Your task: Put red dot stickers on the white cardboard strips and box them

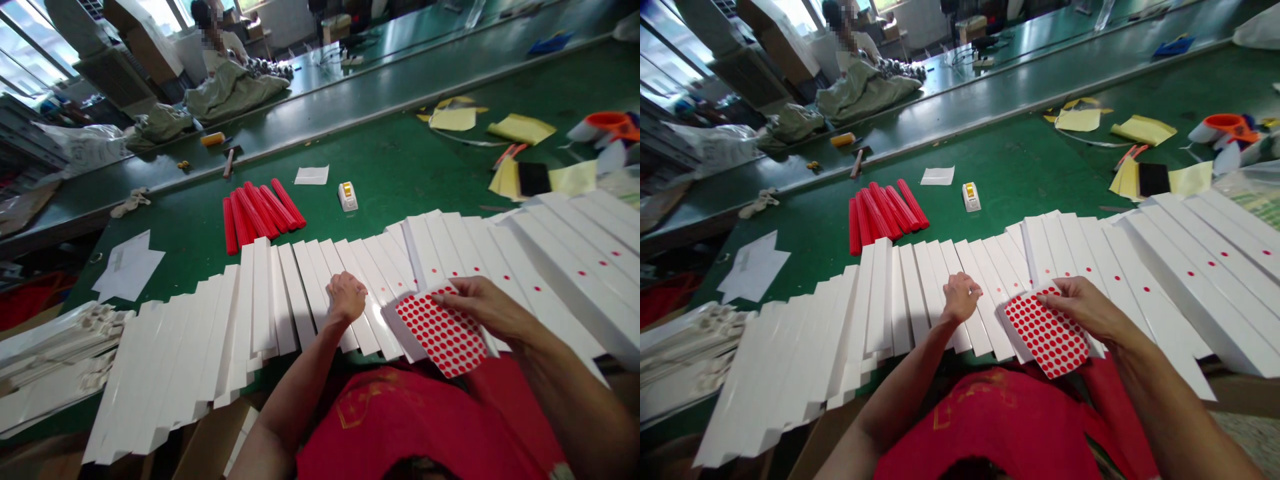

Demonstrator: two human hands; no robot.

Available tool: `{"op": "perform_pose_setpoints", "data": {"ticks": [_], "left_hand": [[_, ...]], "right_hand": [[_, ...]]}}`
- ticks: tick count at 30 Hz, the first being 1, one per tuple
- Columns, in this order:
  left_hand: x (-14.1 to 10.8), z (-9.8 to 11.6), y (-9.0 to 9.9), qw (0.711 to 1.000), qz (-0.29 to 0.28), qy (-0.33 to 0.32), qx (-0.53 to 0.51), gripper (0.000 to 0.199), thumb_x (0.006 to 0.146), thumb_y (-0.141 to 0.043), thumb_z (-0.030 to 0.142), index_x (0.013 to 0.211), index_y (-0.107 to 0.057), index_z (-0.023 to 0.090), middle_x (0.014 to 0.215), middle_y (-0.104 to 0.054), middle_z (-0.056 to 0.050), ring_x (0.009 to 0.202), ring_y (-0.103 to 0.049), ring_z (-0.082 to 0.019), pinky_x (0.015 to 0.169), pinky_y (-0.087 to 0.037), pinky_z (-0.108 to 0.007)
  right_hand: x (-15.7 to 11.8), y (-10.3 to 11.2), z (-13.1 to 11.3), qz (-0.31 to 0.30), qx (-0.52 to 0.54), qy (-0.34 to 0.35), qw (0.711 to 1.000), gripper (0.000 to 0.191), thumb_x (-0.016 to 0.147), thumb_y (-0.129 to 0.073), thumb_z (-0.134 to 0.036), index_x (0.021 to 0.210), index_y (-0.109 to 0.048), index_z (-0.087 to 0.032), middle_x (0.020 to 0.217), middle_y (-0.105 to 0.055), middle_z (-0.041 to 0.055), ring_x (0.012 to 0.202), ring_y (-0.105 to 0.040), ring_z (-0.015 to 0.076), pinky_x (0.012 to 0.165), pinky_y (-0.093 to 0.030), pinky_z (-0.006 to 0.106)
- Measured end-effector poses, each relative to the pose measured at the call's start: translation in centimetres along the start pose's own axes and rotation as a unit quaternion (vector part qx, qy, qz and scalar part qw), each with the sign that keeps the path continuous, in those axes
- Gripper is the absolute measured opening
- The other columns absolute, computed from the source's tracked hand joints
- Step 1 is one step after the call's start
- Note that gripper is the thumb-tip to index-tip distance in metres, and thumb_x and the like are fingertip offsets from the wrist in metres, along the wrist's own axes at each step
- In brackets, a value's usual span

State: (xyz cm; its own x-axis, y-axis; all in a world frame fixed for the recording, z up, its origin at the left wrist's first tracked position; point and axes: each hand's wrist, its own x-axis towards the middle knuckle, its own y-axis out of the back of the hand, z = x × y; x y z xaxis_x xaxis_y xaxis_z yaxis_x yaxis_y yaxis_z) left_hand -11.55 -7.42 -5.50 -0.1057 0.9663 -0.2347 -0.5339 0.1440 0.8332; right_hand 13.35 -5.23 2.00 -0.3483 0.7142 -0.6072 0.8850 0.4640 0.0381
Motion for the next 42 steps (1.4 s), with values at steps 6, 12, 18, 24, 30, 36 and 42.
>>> {"op": "perform_pose_setpoints", "data": {"ticks": [6,12,18,24,30,36,42], "left_hand": [[-0.1,0.1,-1.5,0.999,0.014,0.002,0.038,0.013,0.084,-0.056,0.025,0.078,-0.067,0.021,0.108,-0.059,-0.005,0.106,-0.046,-0.024,0.086,-0.037,-0.041],[-0.5,0.0,-2.8,0.995,0.07,-0.01,0.065,0.012,0.087,-0.057,0.028,0.081,-0.066,0.021,0.107,-0.06,-0.004,0.106,-0.046,-0.023,0.086,-0.036,-0.039],[-1.4,0.0,-2.3,0.99,0.139,0.029,0.026,0.024,0.08,-0.068,0.034,0.102,-0.066,0.025,0.109,-0.059,-0.006,0.108,-0.048,-0.025,0.09,-0.035,-0.042],[-2.4,0.7,0.2,0.975,0.037,-0.068,-0.211,0.016,0.086,-0.061,0.034,0.083,-0.073,0.024,0.086,-0.065,-0.001,0.086,-0.058,-0.016,0.085,-0.044,-0.031],[-3.2,1.7,1.1,0.948,0.031,-0.093,-0.302,0.006,0.076,-0.07,0.025,0.079,-0.073,0.02,0.083,-0.064,-0.001,0.083,-0.059,-0.014,0.081,-0.045,-0.027],[-2.6,0.2,1.2,0.933,0.01,-0.062,-0.354,0.008,0.077,-0.065,0.021,0.074,-0.07,0.016,0.082,-0.064,-0.002,0.079,-0.059,-0.012,0.078,-0.046,-0.025],[-0.5,-4.4,1.6,0.974,0.041,0.051,-0.219,0.01,0.076,-0.065,0.024,0.075,-0.072,0.018,0.084,-0.065,-0.001,0.082,-0.06,-0.014,0.08,-0.047,-0.027]], "right_hand": [[0.1,-0.5,0.2,-0.009,0.007,0.015,1.0,0.043,0.062,-0.081,-0.05,0.067,-0.057,-0.015,0.05,-0.054,-0.0023,0.042,-0.045,0.0079,0.041,-0.029,0.019],[0.1,-1.5,-0.4,-0.007,0.015,0.008,1.0,0.039,0.059,-0.083,-0.044,0.066,-0.059,-0.015,0.052,-0.057,-0.0011,0.043,-0.047,0.0087,0.042,-0.031,0.019],[0.7,-2.0,-0.4,-0.031,0.021,0.021,0.999,0.034,0.063,-0.082,-0.042,0.069,-0.062,-0.015,0.057,-0.061,0.0003,0.047,-0.051,0.0103,0.045,-0.034,0.02],[1.0,-2.6,-0.6,-0.031,-0.002,0.014,0.999,0.036,0.064,-0.08,-0.045,0.07,-0.06,-0.015,0.056,-0.06,0.0002,0.046,-0.05,0.0106,0.043,-0.032,0.02],[1.4,-3.5,-0.9,-0.046,-0.012,0.013,0.999,0.034,0.063,-0.077,-0.044,0.069,-0.06,-0.015,0.05,-0.055,-0.0024,0.04,-0.045,0.0087,0.04,-0.027,0.019],[2.1,-3.7,-0.5,-0.054,-0.014,0.014,0.998,0.032,0.066,-0.077,-0.043,0.071,-0.06,-0.015,0.055,-0.059,-0.0015,0.044,-0.048,0.0093,0.042,-0.03,0.019],[1.7,-4.0,-1.2,-0.042,-0.019,0.005,0.999,0.036,0.06,-0.08,-0.044,0.066,-0.058,-0.016,0.049,-0.055,-0.002,0.04,-0.044,0.0083,0.039,-0.028,0.02]]}}
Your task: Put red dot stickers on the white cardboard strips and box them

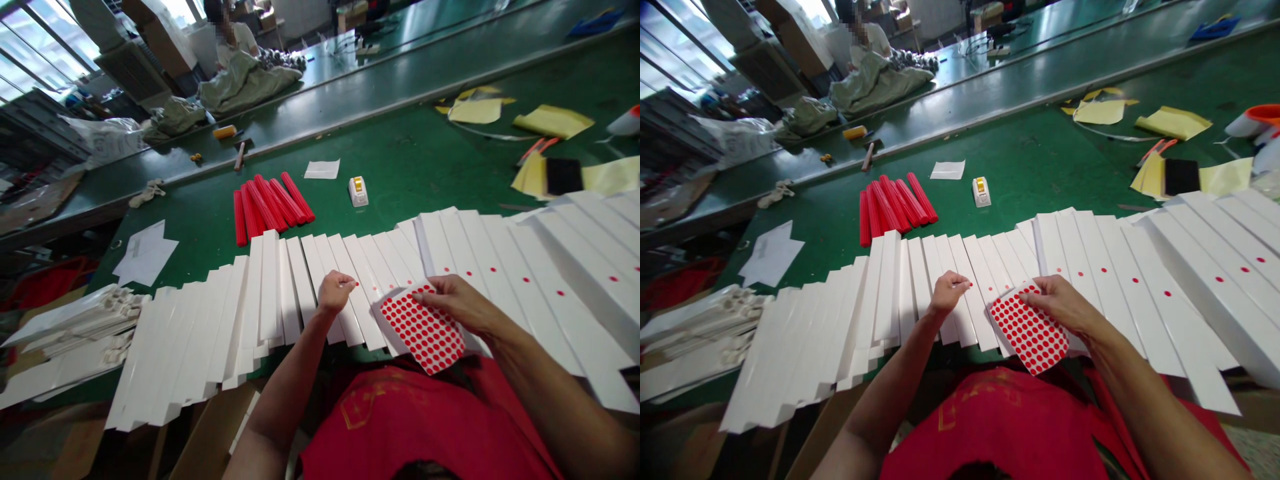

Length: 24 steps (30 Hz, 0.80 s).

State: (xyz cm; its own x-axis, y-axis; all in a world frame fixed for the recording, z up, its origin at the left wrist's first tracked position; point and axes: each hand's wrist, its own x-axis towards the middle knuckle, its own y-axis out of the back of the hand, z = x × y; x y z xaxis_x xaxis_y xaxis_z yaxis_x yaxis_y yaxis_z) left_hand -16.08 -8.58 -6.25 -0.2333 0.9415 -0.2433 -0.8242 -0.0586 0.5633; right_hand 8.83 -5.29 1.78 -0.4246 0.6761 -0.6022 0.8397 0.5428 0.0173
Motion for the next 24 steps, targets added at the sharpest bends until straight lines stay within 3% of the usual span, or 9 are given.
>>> {"op": "perform_pose_setpoints", "data": {"ticks": [5,12,19,24], "left_hand": [[0.5,-0.7,0.3,0.992,0.008,0.025,0.123,0.012,0.078,-0.063,0.027,0.077,-0.073,0.022,0.092,-0.065,-0.001,0.093,-0.057,-0.017,0.086,-0.045,-0.031],[0.0,-0.3,-1.0,0.981,0.02,0.024,0.19,0.012,0.08,-0.061,0.028,0.077,-0.073,0.025,0.099,-0.063,-0.005,0.102,-0.053,-0.025,0.089,-0.041,-0.044],[-0.3,-0.3,-1.6,0.971,0.023,0.005,0.24,0.012,0.082,-0.061,0.026,0.076,-0.072,0.025,0.101,-0.06,-0.006,0.102,-0.049,-0.025,0.085,-0.039,-0.041],[-1.3,-0.6,-2.2,0.956,0.075,-0.033,0.281,0.015,0.082,-0.066,0.034,0.09,-0.067,0.022,0.102,-0.059,-0.006,0.102,-0.048,-0.025,0.087,-0.037,-0.04]], "right_hand": [[0.0,0.1,0.3,-0.008,0.003,-0.008,1.0,0.037,0.06,-0.081,-0.045,0.066,-0.06,-0.016,0.049,-0.055,-0.0016,0.04,-0.045,0.0087,0.039,-0.029,0.02],[0.1,0.3,0.6,-0.012,0.003,-0.007,1.0,0.036,0.061,-0.081,-0.044,0.066,-0.059,-0.016,0.048,-0.053,-0.0032,0.039,-0.044,0.0078,0.039,-0.029,0.019],[0.1,0.0,0.0,-0.004,-0.012,-0.008,1.0,0.038,0.06,-0.079,-0.047,0.064,-0.056,-0.016,0.047,-0.051,-0.0035,0.038,-0.041,0.0073,0.039,-0.026,0.02],[0.7,0.7,0.8,-0.012,-0.008,0.0,1.0,0.039,0.063,-0.078,-0.049,0.068,-0.058,-0.016,0.05,-0.053,-0.0024,0.041,-0.043,0.0087,0.04,-0.026,0.02]]}}
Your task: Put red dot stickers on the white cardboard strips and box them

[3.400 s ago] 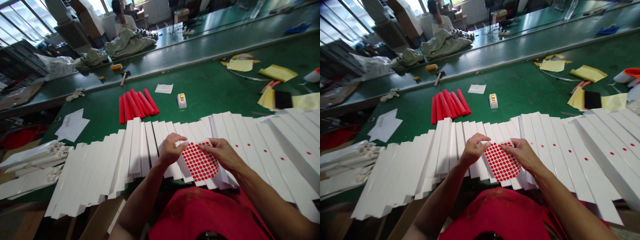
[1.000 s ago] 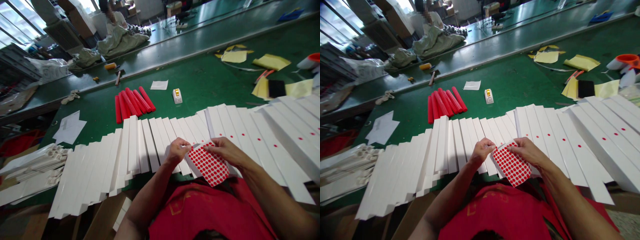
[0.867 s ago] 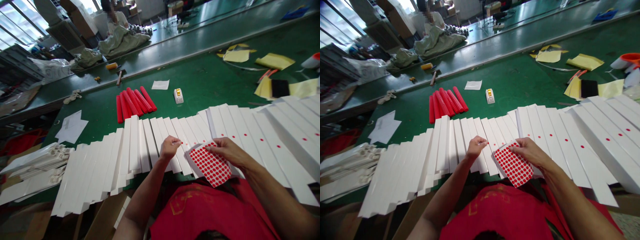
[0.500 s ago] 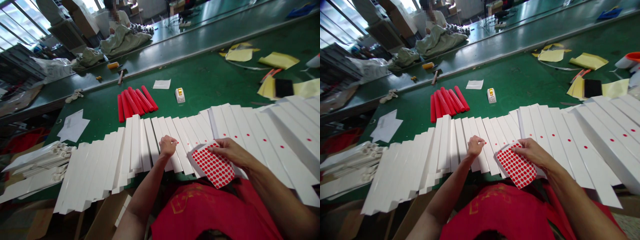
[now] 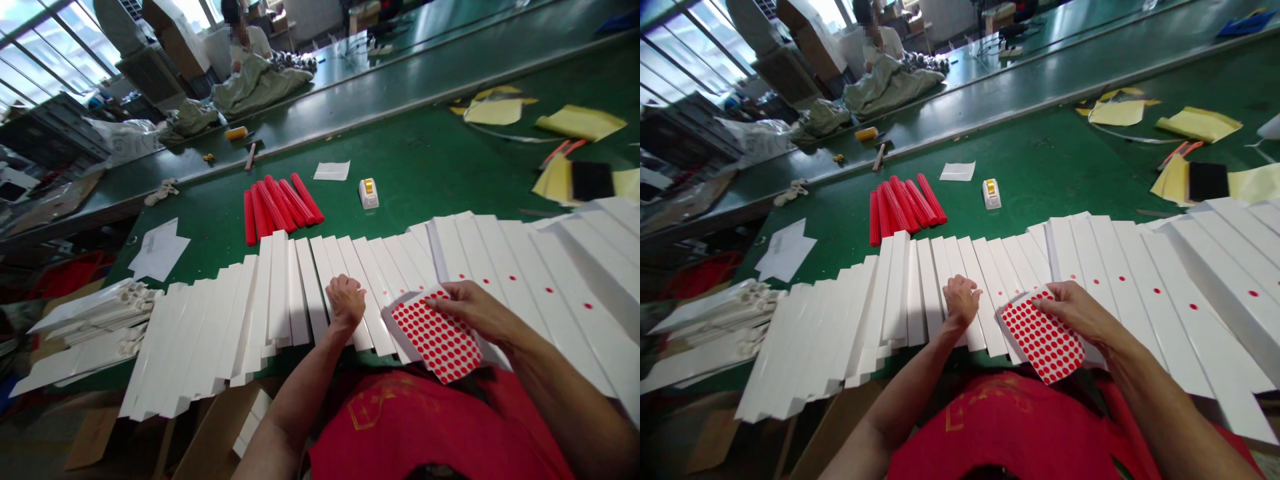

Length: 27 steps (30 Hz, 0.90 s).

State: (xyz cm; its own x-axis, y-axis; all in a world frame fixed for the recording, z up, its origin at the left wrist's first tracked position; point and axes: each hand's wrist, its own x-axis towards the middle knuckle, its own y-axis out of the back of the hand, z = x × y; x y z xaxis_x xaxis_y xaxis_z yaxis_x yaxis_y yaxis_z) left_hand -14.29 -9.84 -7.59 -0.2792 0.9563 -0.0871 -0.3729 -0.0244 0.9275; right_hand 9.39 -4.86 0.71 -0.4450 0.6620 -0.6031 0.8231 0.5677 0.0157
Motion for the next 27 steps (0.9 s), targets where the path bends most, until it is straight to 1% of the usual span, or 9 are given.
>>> {"op": "perform_pose_setpoints", "data": {"ticks": [4,6,9,11,14,16,19,25,27], "left_hand": [[1.9,-1.6,1.3,1.0,0.016,-0.003,-0.004,0.029,0.079,-0.068,0.046,0.092,-0.065,0.02,0.102,-0.059,-0.007,0.103,-0.05,-0.023,0.09,-0.038,-0.038],[4.5,-3.2,2.6,0.999,0.034,-0.017,0.005,0.031,0.086,-0.057,0.048,0.1,-0.065,0.021,0.109,-0.06,-0.007,0.106,-0.05,-0.023,0.092,-0.038,-0.037],[9.8,-6.2,4.9,0.996,0.06,-0.045,0.038,0.04,0.093,-0.046,0.045,0.126,-0.056,0.025,0.136,-0.051,-0.007,0.124,-0.042,-0.024,0.103,-0.031,-0.038],[12.9,-8.1,6.0,0.996,0.047,-0.052,0.054,0.048,0.092,-0.046,0.046,0.136,-0.049,0.027,0.146,-0.043,-0.005,0.134,-0.033,-0.027,0.109,-0.025,-0.04],[15.6,-10.0,6.6,0.997,-0.019,-0.036,0.066,0.051,0.09,-0.045,0.054,0.134,-0.052,0.03,0.14,-0.05,-0.006,0.127,-0.041,-0.03,0.107,-0.024,-0.046],[15.8,-10.6,6.5,0.996,-0.045,-0.026,0.074,0.049,0.089,-0.042,0.059,0.127,-0.058,0.032,0.129,-0.058,-0.007,0.117,-0.049,-0.031,0.103,-0.026,-0.049],[14.8,-10.6,5.9,0.996,-0.032,-0.02,0.08,0.049,0.09,-0.037,0.062,0.12,-0.063,0.033,0.117,-0.062,-0.007,0.111,-0.051,-0.03,0.098,-0.028,-0.049],[12.2,-10.5,4.8,0.995,-0.022,-0.022,0.093,0.046,0.089,-0.038,0.062,0.114,-0.065,0.034,0.114,-0.063,-0.005,0.109,-0.05,-0.027,0.095,-0.029,-0.047],[12.0,-10.6,4.6,0.995,-0.02,-0.017,0.092,0.045,0.089,-0.04,0.063,0.113,-0.065,0.034,0.115,-0.063,-0.005,0.109,-0.05,-0.027,0.095,-0.03,-0.047]], "right_hand": [[0.4,0.8,1.3,-0.007,0.022,-0.011,1.0,0.039,0.068,-0.078,-0.051,0.072,-0.061,-0.016,0.056,-0.059,0.0017,0.045,-0.049,0.0114,0.043,-0.028,0.022],[0.4,1.1,1.8,-0.01,0.037,-0.016,0.999,0.038,0.072,-0.076,-0.053,0.071,-0.063,-0.017,0.058,-0.061,0.0047,0.046,-0.051,0.0128,0.044,-0.03,0.024],[0.0,1.3,1.9,0.001,0.048,-0.032,0.998,0.036,0.074,-0.073,-0.056,0.069,-0.066,-0.021,0.062,-0.062,0.0087,0.047,-0.053,0.0149,0.045,-0.032,0.027],[-0.3,1.4,1.8,0.009,0.046,-0.04,0.998,0.033,0.072,-0.074,-0.055,0.066,-0.066,-0.024,0.061,-0.061,0.0088,0.047,-0.052,0.0157,0.044,-0.032,0.029],[-0.7,1.7,1.8,0.021,0.036,-0.043,0.998,0.03,0.072,-0.074,-0.054,0.065,-0.066,-0.026,0.059,-0.057,0.008,0.045,-0.049,0.0164,0.044,-0.03,0.031],[-0.8,2.0,1.9,0.03,0.039,-0.046,0.998,0.031,0.073,-0.073,-0.055,0.068,-0.067,-0.026,0.061,-0.058,0.0084,0.046,-0.049,0.0168,0.045,-0.03,0.031],[-0.4,2.2,2.2,0.037,0.047,-0.049,0.997,0.032,0.074,-0.072,-0.055,0.071,-0.066,-0.024,0.06,-0.057,0.0076,0.046,-0.048,0.0157,0.045,-0.029,0.03],[1.8,1.4,2.5,0.021,0.033,-0.037,0.999,0.039,0.06,-0.081,-0.049,0.072,-0.061,-0.017,0.055,-0.057,0.0011,0.043,-0.047,0.0127,0.042,-0.029,0.022],[2.3,0.9,2.3,0.016,0.033,-0.031,0.999,0.037,0.062,-0.079,-0.047,0.071,-0.06,-0.016,0.054,-0.056,0.0,0.043,-0.046,0.0116,0.042,-0.028,0.021]]}}
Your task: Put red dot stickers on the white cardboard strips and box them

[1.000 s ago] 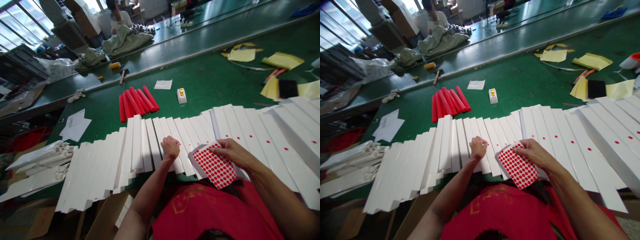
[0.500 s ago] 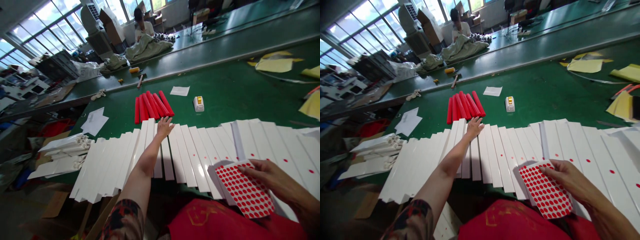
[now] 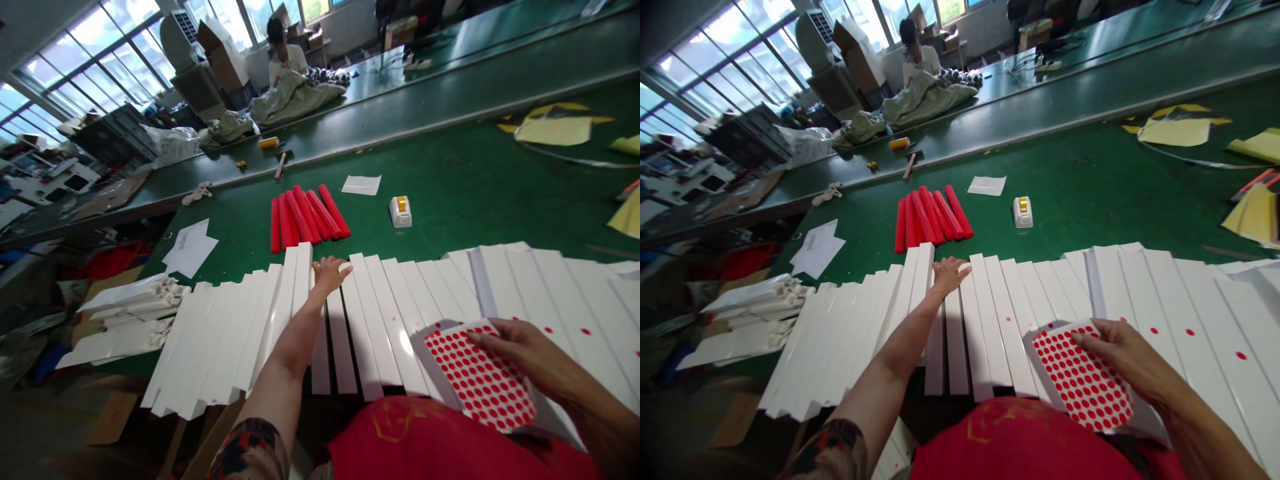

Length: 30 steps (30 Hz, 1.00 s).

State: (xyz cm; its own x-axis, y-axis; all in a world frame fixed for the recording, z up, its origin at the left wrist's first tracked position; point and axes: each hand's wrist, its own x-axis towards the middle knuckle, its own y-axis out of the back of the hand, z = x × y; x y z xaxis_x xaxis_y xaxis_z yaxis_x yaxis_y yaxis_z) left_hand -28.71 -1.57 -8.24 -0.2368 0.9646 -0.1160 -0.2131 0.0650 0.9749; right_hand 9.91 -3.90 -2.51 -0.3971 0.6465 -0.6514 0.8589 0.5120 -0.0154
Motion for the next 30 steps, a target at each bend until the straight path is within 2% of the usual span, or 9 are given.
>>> {"op": "perform_pose_setpoints", "data": {"ticks": [5,7,10,16,22,24,28,30], "left_hand": [[1.9,0.6,0.1,0.999,0.019,-0.006,-0.044,0.043,0.093,-0.04,0.052,0.131,-0.051,0.037,0.133,-0.057,-0.002,0.116,-0.048,-0.026,0.097,-0.031,-0.051],[3.1,1.3,0.1,0.997,-0.008,-0.029,-0.068,0.042,0.095,-0.035,0.047,0.134,-0.049,0.038,0.137,-0.055,-0.001,0.12,-0.047,-0.026,0.098,-0.031,-0.051],[4.0,2.3,-0.1,0.993,-0.066,-0.052,-0.077,0.039,0.095,-0.035,0.045,0.126,-0.057,0.036,0.132,-0.06,-0.001,0.119,-0.05,-0.026,0.098,-0.031,-0.051],[2.4,2.7,-0.9,0.993,-0.065,-0.08,-0.056,0.037,0.095,-0.038,0.045,0.124,-0.059,0.034,0.122,-0.066,-0.002,0.115,-0.054,-0.026,0.099,-0.03,-0.051],[2.1,2.7,-0.6,0.992,-0.081,-0.089,-0.046,0.038,0.096,-0.034,0.044,0.125,-0.057,0.034,0.129,-0.061,-0.001,0.117,-0.052,-0.026,0.1,-0.031,-0.052],[2.2,2.9,-0.2,0.991,-0.089,-0.086,-0.05,0.04,0.096,-0.033,0.044,0.13,-0.052,0.034,0.132,-0.059,-0.002,0.12,-0.05,-0.026,0.101,-0.03,-0.053],[2.6,3.9,0.3,0.987,-0.11,-0.079,-0.084,0.047,0.097,-0.028,0.045,0.143,-0.034,0.041,0.142,-0.05,-0.002,0.125,-0.045,-0.028,0.102,-0.028,-0.06],[2.6,4.5,0.2,0.986,-0.121,-0.078,-0.078,0.046,0.096,-0.027,0.045,0.141,-0.036,0.044,0.141,-0.05,0.0,0.125,-0.045,-0.029,0.101,-0.027,-0.063]], "right_hand": [[0.5,-0.7,-0.6,-0.019,0.008,-0.004,1.0,0.033,0.065,-0.078,-0.043,0.071,-0.061,-0.016,0.057,-0.059,0.0009,0.046,-0.05,0.0132,0.044,-0.032,0.022],[0.5,-0.7,-0.6,-0.021,0.001,-0.01,1.0,0.034,0.063,-0.08,-0.042,0.067,-0.058,-0.016,0.054,-0.056,-0.0004,0.045,-0.048,0.0125,0.044,-0.031,0.022],[0.5,-0.7,-0.5,-0.014,-0.008,-0.012,1.0,0.035,0.062,-0.08,-0.044,0.067,-0.058,-0.017,0.053,-0.054,-0.0013,0.043,-0.045,0.011,0.043,-0.027,0.022],[-0.2,-1.0,-0.6,-0.002,-0.009,-0.019,1.0,0.041,0.065,-0.078,-0.053,0.069,-0.061,-0.017,0.053,-0.056,0.0007,0.042,-0.046,0.0114,0.042,-0.027,0.023],[0.0,-1.5,-0.5,-0.024,-0.006,0.004,1.0,0.041,0.069,-0.077,-0.053,0.074,-0.06,-0.015,0.058,-0.059,0.0014,0.046,-0.051,0.0125,0.044,-0.033,0.022],[0.3,-1.8,-0.5,-0.027,-0.003,0.011,1.0,0.042,0.069,-0.077,-0.052,0.076,-0.06,-0.015,0.058,-0.06,0.0011,0.046,-0.051,0.0122,0.044,-0.033,0.022],[0.8,-2.7,-1.2,-0.023,-0.007,0.018,1.0,0.043,0.068,-0.077,-0.053,0.075,-0.06,-0.015,0.058,-0.061,0.0013,0.046,-0.051,0.0119,0.043,-0.033,0.021],[0.9,-3.1,-1.4,-0.031,-0.007,0.023,0.999,0.042,0.069,-0.077,-0.053,0.074,-0.059,-0.015,0.057,-0.06,0.0007,0.045,-0.051,0.0116,0.043,-0.033,0.02]]}}
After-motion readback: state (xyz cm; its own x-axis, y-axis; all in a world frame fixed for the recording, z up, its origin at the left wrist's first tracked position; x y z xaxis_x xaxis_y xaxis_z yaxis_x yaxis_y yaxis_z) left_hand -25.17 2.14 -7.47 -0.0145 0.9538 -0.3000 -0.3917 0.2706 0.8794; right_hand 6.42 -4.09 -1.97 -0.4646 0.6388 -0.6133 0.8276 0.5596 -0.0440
